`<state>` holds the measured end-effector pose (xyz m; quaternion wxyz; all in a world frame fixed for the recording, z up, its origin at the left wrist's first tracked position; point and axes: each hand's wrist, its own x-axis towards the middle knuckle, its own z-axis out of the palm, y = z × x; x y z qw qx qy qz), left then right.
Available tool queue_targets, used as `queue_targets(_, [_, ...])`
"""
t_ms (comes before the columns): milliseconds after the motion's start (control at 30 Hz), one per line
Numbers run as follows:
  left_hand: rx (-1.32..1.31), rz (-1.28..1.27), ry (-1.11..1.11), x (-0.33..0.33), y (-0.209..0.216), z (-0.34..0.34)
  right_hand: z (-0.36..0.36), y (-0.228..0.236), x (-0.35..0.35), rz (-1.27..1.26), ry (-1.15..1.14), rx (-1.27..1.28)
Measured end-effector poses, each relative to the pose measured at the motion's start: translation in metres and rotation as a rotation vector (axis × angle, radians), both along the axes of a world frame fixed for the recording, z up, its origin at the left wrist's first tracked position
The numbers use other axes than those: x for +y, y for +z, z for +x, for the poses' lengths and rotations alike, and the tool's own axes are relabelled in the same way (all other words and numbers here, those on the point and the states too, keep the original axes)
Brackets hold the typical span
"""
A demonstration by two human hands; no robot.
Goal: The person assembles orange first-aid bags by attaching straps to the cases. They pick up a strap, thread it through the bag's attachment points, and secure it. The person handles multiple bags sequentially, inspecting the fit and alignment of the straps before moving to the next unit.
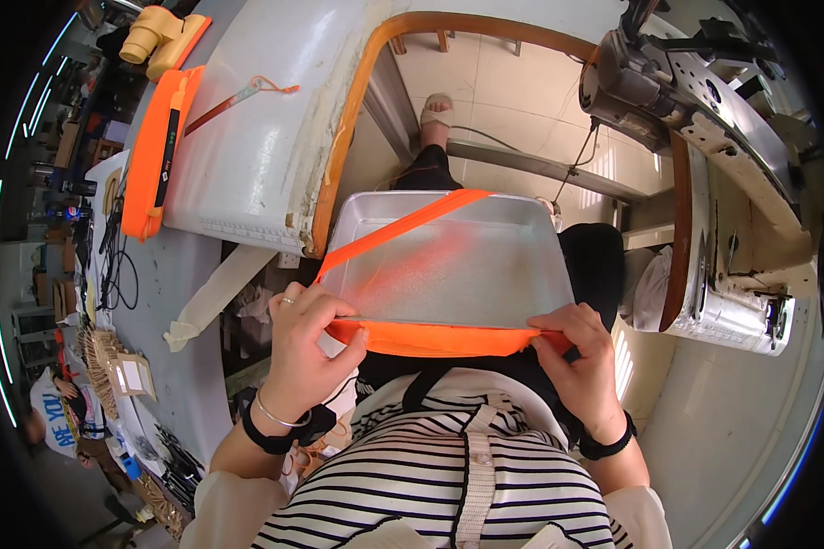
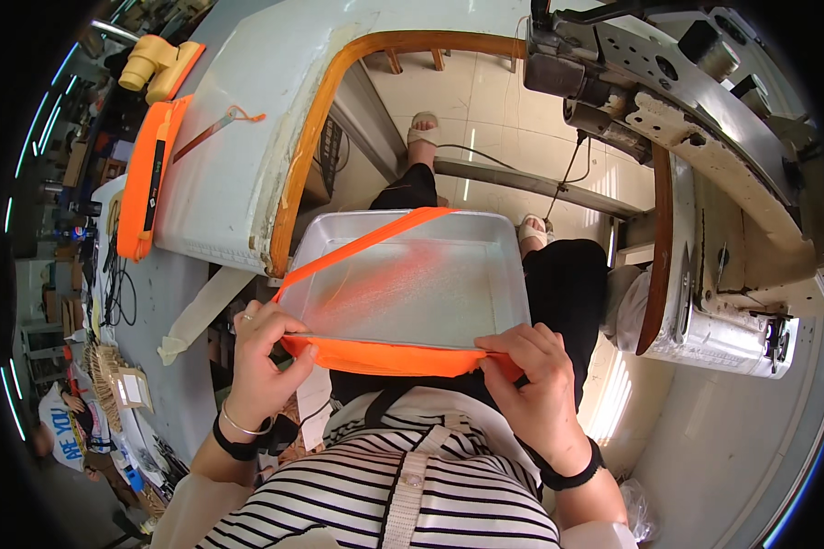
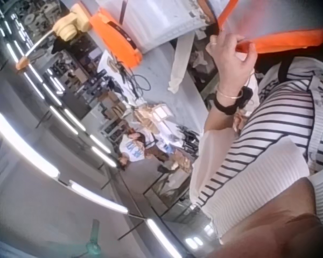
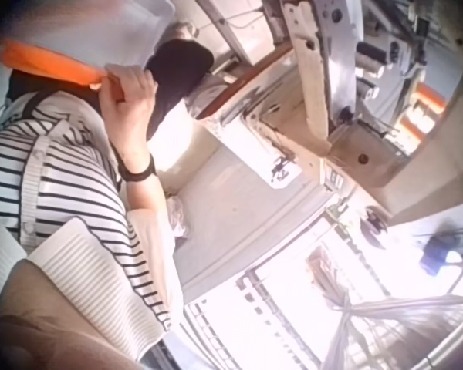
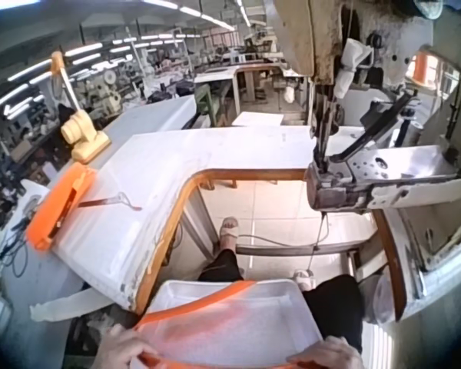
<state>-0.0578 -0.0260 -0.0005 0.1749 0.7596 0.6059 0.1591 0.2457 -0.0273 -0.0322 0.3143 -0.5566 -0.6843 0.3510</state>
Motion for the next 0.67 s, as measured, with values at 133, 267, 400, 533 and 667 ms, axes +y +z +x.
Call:
queue_targets(133, [0.159, 0.17, -0.015, 0.003, 0.01, 0.008, -0.004, 0.005, 0.005, 0.026, -0.019, 0.018])
queue_targets(267, [0.176, 0.29, -0.148, 0.011, 0.009, 0.016, -0.006, 0.011, 0.007, 0.039, -0.044, 0.022])
queue_targets(400, [0.092, 0.321, -0.423, 0.019, -0.002, 0.02, -0.006, 0.015, 0.005, 0.015, -0.049, 0.037])
queue_targets(533, [0.043, 0.39, -0.5, 0.026, -0.007, 0.021, -0.005, 0.013, 0.004, -0.001, -0.062, 0.057])
queue_targets(667, [0.027, 0.416, -0.506, 0.026, -0.015, 0.019, -0.004, 0.016, 0.003, -0.021, -0.061, 0.063])
